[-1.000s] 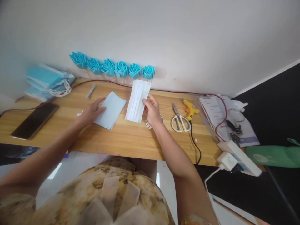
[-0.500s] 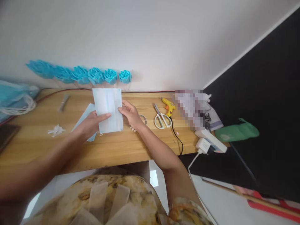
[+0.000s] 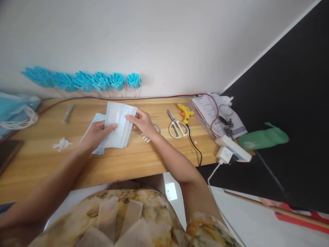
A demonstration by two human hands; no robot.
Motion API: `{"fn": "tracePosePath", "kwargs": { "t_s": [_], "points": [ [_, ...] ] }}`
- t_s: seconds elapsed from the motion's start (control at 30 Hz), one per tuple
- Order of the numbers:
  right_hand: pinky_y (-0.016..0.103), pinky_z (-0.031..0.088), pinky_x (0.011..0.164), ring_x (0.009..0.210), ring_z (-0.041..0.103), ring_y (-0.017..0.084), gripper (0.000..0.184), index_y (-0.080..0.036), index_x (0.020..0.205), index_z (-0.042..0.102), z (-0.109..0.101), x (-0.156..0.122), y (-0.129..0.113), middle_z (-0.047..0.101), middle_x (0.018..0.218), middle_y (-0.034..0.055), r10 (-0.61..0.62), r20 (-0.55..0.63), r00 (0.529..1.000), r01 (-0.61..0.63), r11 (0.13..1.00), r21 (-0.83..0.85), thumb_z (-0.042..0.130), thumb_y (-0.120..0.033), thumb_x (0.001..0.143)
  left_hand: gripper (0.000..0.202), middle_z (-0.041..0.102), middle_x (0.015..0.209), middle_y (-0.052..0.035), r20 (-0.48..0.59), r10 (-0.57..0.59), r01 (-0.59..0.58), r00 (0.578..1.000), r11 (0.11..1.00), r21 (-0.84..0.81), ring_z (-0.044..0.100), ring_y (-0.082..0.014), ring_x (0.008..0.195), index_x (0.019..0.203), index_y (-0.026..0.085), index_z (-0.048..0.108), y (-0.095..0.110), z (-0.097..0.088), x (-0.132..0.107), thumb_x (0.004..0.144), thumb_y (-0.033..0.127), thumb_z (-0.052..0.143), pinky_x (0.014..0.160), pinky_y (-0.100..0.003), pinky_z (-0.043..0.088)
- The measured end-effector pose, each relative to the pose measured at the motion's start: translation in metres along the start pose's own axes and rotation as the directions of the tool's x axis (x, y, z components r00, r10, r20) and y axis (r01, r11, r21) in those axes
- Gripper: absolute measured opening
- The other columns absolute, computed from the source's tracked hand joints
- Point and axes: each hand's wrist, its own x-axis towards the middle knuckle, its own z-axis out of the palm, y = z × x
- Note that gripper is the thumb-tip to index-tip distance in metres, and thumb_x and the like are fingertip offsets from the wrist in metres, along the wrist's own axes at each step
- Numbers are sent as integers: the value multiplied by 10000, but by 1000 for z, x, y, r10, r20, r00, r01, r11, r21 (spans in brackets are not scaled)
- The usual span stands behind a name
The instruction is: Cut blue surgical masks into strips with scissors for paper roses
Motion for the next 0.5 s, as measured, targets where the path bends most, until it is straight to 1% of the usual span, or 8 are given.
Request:
{"fn": "tracePosePath", "kwargs": {
  "t_s": [0.07,0.1,0.17,0.27,0.33,0.4,0.5],
  "points": [
    [197,350,433,552,463,80,410,-192,887,707,-1,0,0,600,679,-41,-10,-71,997,7,999,-36,828,-530,688,499,614,583,2,49,-14,12,999,999,51,491,-124,487,652,164,679,5,-3,0,586,624,862,437,-233,355],
    [197,342,434,539,450,75,387,-194,859,707,-2,0,-1,583,657,-47,-12,-99,995,8,999,-43,828,-521,692,494,598,571,7,56,-5,2,998,998,56,476,-120,480,647,165,675,6,-4,0,596,622,855,433,-232,337],
    [200,367,448,553,475,82,370,-205,860,717,-3,-1,-3,597,669,-44,-14,-101,995,12,1000,-18,812,-530,710,482,576,558,13,27,37,-38,999,999,37,454,-113,471,645,167,665,5,-8,3,622,615,841,432,-232,308],
    [213,460,521,694,598,123,396,-225,956,738,-3,-4,-6,680,803,-5,-4,-1,1000,5,999,44,739,-581,783,477,597,589,6,-67,79,-83,995,995,-63,477,-120,492,668,170,659,-2,-12,9,637,612,835,465,-244,340],
    [227,494,574,781,642,146,436,-227,1021,742,-2,-6,-7,709,869,22,9,89,996,-12,999,32,677,-616,835,475,626,626,0,-112,73,-88,991,987,-133,499,-127,516,704,172,668,-6,-10,12,636,610,839,492,-251,369],
    [238,493,593,770,643,149,456,-219,1009,746,-1,-8,-7,709,848,29,18,154,988,-16,1000,-16,650,-637,853,472,647,657,-5,-112,61,-80,992,982,-169,512,-131,535,746,172,686,-9,-7,12,649,608,836,509,-255,385],
    [241,451,571,670,590,128,441,-207,884,735,1,-10,-8,664,752,7,12,201,980,8,995,-101,654,-640,852,476,644,655,-9,-90,63,-76,994,985,-155,523,-139,552,721,168,667,-11,-1,9,672,616,820,519,-261,396]
  ]
}}
